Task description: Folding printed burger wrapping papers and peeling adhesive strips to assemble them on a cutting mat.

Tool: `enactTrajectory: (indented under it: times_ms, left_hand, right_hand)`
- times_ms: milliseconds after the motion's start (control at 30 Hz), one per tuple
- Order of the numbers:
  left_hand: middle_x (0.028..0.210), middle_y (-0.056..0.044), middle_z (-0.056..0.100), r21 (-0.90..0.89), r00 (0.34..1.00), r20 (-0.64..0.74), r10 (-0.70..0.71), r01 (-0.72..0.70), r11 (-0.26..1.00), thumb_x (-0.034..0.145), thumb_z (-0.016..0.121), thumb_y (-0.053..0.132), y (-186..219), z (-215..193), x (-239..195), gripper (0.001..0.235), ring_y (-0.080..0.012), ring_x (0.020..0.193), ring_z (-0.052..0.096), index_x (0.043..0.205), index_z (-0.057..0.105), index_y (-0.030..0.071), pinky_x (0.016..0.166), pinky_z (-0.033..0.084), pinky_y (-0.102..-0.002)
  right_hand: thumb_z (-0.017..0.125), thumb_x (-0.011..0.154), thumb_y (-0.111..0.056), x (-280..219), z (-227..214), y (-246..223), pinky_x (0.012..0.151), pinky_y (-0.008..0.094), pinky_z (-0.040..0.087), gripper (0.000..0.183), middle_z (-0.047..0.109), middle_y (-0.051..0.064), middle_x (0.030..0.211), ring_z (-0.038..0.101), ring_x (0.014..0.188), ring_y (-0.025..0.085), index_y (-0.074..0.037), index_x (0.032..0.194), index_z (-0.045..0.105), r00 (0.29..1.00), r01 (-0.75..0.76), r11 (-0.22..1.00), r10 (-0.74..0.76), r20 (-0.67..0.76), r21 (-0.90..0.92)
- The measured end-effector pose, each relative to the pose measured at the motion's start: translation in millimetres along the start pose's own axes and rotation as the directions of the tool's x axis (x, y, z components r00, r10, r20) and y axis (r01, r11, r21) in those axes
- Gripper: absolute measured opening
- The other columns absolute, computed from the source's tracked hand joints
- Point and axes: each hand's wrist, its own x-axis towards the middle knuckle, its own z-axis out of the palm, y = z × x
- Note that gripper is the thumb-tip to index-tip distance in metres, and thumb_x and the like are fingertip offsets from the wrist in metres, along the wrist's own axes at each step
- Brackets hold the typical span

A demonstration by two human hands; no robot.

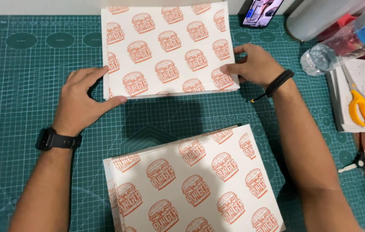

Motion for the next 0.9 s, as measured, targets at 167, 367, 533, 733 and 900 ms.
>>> enactTrajectory:
  times_ms: [167,367,533,733,900]
  left_hand:
    - [0.132,-0.017,0.066,0.019,0.999,-0.010,0.037,-0.036,0.999,0.078,0.089,0.041,-1.9,1.1,0.0,0.077,-0.0343,0.123,0.057,0.140,0.066,0.003,0.104,0.047,-0.049]
    - [0.130,-0.017,0.068,0.047,0.999,-0.023,0.047,-0.046,0.998,0.077,0.089,0.041,-1.5,2.0,0.1,0.075,-0.0333,0.122,0.059,0.139,0.068,0.003,0.104,0.047,-0.048]
    - [0.136,-0.018,0.066,0.069,1.000,0.017,-0.027,0.026,0.997,0.075,0.086,0.044,0.1,0.3,0.4,0.079,-0.0347,0.127,0.057,0.140,0.068,0.004,0.105,0.047,-0.051]
    - [0.141,-0.022,0.061,0.059,0.984,0.062,-0.167,0.164,0.985,0.070,0.086,0.047,5.2,-2.2,2.9,0.093,-0.0376,0.131,0.053,0.149,0.059,0.005,0.103,0.045,-0.057]
    - [0.141,-0.012,0.063,0.020,0.965,0.092,-0.246,0.245,0.969,0.068,0.086,0.043,20.8,-8.2,9.0,0.113,-0.0372,0.139,0.046,0.159,0.039,-0.003,0.108,0.038,-0.062]
  right_hand:
    - [0.077,0.089,-0.029,-9.2,-2.5,-9.8,0.079,0.041,0.064,0.047,0.076,0.011,0.112,0.075,0.097,0.026,-0.011,0.126,0.056,1.000,-0.027,0.999,0.027,-0.002,-0.042]
    - [0.076,0.089,-0.031,-7.4,-6.3,-7.7,0.080,0.040,0.064,0.048,0.076,0.009,0.113,0.074,0.097,0.024,-0.010,0.128,0.056,0.999,-0.047,0.999,0.047,0.003,-0.011]
    - [0.064,0.094,-0.045,0.0,-16.1,3.3,0.076,0.037,0.064,0.059,0.065,0.010,0.122,0.069,0.094,0.024,-0.009,0.140,0.054,0.994,-0.042,0.996,0.033,-0.103,-0.083]
    - [0.060,0.098,-0.042,9.5,-25.8,15.6,0.078,0.038,0.064,0.051,0.061,0.012,0.131,0.071,0.092,0.026,-0.013,0.139,0.055,0.985,-0.075,0.994,0.063,-0.158,-0.073]
    - [0.061,0.098,-0.039,12.0,-27.3,18.8,0.080,0.038,0.065,0.048,0.064,0.011,0.124,0.069,0.101,0.024,-0.012,0.137,0.057,0.987,-0.067,0.997,0.060,-0.152,-0.045]
